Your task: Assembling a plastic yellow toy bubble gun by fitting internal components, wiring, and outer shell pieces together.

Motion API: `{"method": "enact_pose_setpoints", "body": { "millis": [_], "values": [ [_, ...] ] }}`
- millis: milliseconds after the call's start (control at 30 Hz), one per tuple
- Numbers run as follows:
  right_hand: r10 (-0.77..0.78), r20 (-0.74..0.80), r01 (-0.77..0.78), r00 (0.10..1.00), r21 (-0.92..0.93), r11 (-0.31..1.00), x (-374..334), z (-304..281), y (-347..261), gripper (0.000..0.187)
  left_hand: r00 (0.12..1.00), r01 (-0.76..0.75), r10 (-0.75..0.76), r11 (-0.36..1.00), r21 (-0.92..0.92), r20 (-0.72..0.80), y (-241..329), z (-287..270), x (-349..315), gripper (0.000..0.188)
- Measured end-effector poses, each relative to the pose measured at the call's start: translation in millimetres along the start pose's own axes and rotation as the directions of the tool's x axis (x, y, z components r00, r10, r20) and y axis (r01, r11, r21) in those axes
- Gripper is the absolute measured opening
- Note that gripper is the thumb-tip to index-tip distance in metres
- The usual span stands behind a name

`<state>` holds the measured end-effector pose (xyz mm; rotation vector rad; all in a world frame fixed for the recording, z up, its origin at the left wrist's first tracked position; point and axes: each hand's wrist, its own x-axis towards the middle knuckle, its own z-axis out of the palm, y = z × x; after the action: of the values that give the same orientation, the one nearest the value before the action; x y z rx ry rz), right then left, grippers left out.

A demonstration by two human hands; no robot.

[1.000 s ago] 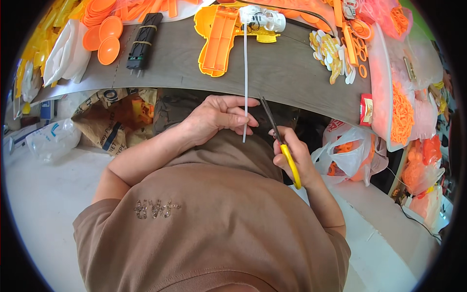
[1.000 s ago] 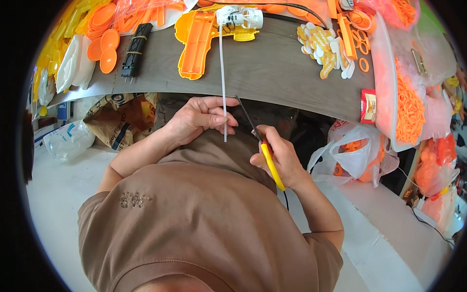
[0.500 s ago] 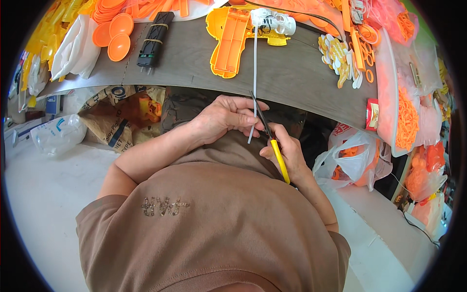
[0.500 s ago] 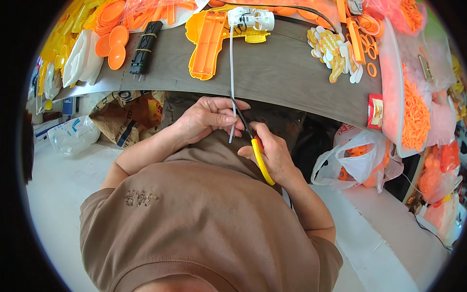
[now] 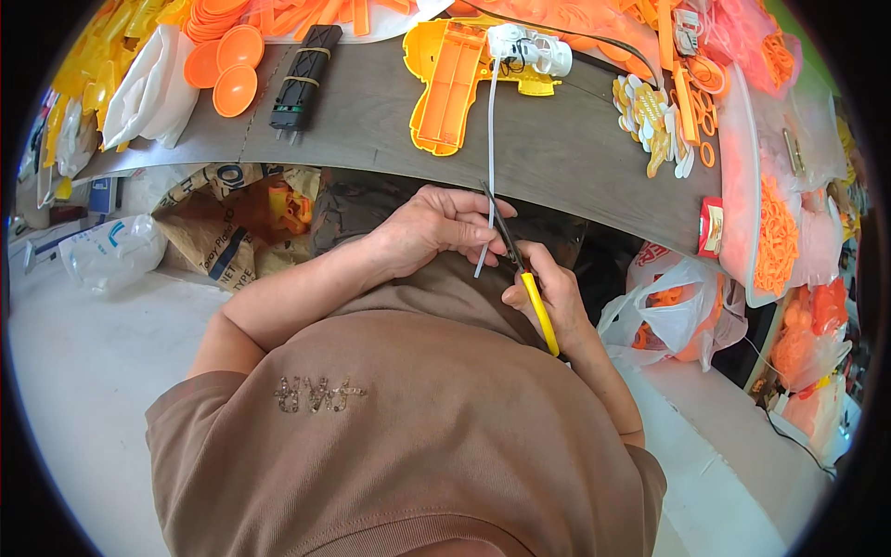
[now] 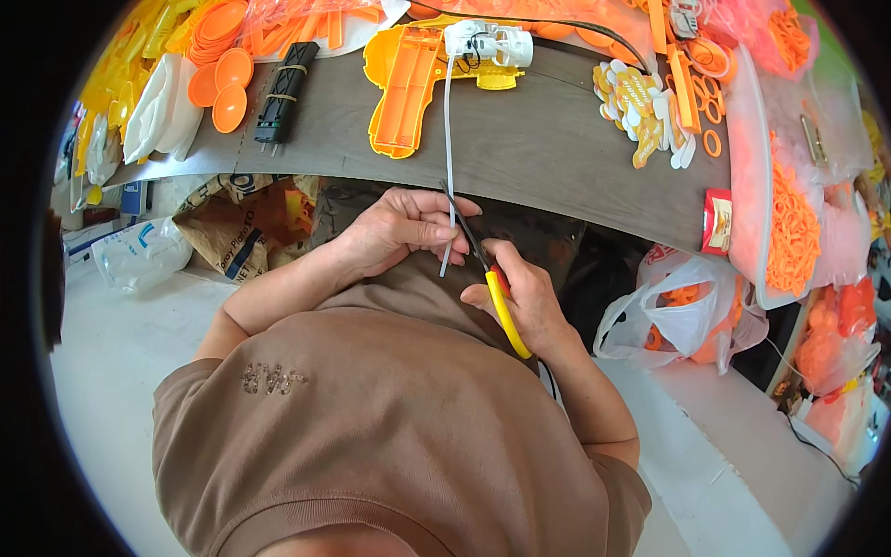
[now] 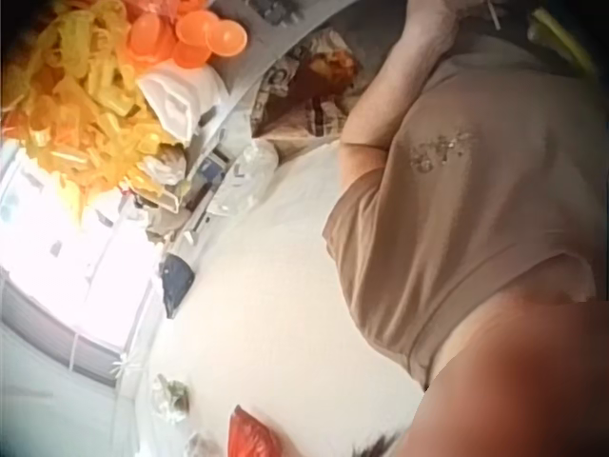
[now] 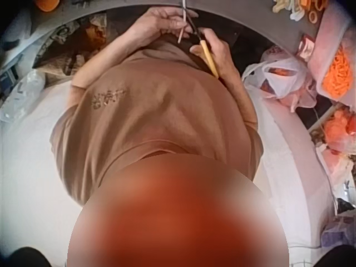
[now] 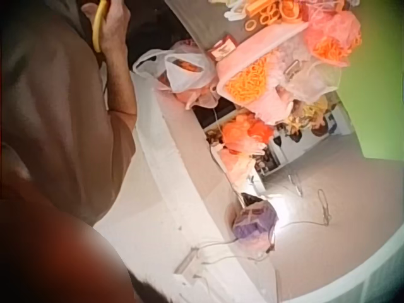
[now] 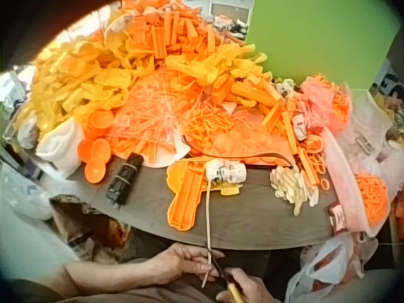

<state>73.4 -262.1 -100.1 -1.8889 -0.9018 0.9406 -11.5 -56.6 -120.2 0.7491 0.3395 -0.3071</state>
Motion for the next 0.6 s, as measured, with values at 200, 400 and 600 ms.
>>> {"method": "enact_pose_setpoints", "body": {
  "millis": [200, 400, 600],
  "values": [
    [0.031, 0.028, -0.031, 0.999, 0.004, 0.999, 2.4, -3.8, -5.7, 0.060, 1.000, -0.015, 0.014, 1.000, 0.023, 0.016, 1.3, -1.3, -0.7, 0.035],
    [0.045, -0.004, -0.045, 0.999, -0.052, 0.998, 3.1, -4.0, -7.1, 0.055, 1.000, -0.025, 0.024, 0.999, 0.030, 0.003, 0.2, 0.0, -3.7, 0.037],
    [0.052, -0.065, -0.060, 0.997, -0.118, 0.991, 0.9, -2.4, -3.0, 0.055, 0.995, -0.054, 0.052, 0.998, 0.015, 0.082, -3.5, -7.1, -2.5, 0.037]
  ]
}}
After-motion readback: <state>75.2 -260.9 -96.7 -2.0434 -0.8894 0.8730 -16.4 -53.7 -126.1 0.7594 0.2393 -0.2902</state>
